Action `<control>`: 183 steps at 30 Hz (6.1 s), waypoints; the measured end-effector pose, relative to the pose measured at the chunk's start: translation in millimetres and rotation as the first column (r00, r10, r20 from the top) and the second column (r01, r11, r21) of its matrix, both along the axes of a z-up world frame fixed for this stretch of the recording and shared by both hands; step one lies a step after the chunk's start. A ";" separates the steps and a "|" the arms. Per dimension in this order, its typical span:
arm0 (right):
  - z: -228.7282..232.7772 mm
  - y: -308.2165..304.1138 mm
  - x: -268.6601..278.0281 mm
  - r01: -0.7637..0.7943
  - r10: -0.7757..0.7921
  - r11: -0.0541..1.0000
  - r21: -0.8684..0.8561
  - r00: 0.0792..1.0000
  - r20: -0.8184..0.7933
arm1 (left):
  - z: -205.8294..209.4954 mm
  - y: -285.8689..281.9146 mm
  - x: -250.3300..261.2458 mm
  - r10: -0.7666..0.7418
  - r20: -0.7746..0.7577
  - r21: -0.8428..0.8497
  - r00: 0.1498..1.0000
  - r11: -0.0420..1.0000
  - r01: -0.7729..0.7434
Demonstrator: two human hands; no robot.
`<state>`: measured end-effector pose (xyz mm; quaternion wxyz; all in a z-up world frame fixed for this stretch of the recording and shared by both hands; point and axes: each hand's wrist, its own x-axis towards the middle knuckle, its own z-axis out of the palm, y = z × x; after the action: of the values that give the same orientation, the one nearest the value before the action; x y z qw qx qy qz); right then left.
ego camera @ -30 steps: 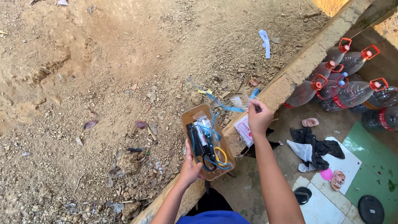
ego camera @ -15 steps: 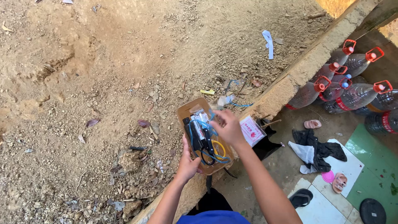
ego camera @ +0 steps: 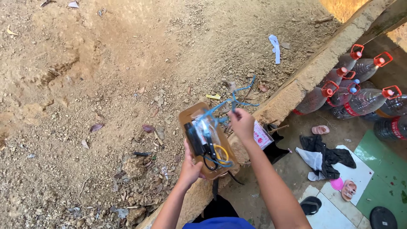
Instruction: Organizing various tools and miscellaneous items from a tray into a plastic container.
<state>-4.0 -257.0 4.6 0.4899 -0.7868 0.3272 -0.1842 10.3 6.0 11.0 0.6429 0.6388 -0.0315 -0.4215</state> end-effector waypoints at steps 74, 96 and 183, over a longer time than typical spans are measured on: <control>54.7 56.9 -379.0 0.436 -0.432 0.895 0.096 0.900 -0.064 | 3.8 -111.1 -193.5 -0.403 0.441 -0.269 0.802 0.793 0.546; 13.9 65.8 -148.1 -0.053 -0.018 0.977 -0.208 0.946 -0.324 | 19.3 -44.3 -93.1 -0.218 0.510 0.184 0.832 0.973 0.142; 20.1 40.4 -91.3 -0.036 -0.087 0.916 -0.399 0.955 -0.285 | 5.9 -82.8 -40.5 -0.242 0.462 0.303 0.853 0.947 0.105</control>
<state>-95.3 -216.6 24.7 0.2616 -0.8844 0.3627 -0.1335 -30.3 -76.8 16.9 0.4806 0.8000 -0.1954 -0.3015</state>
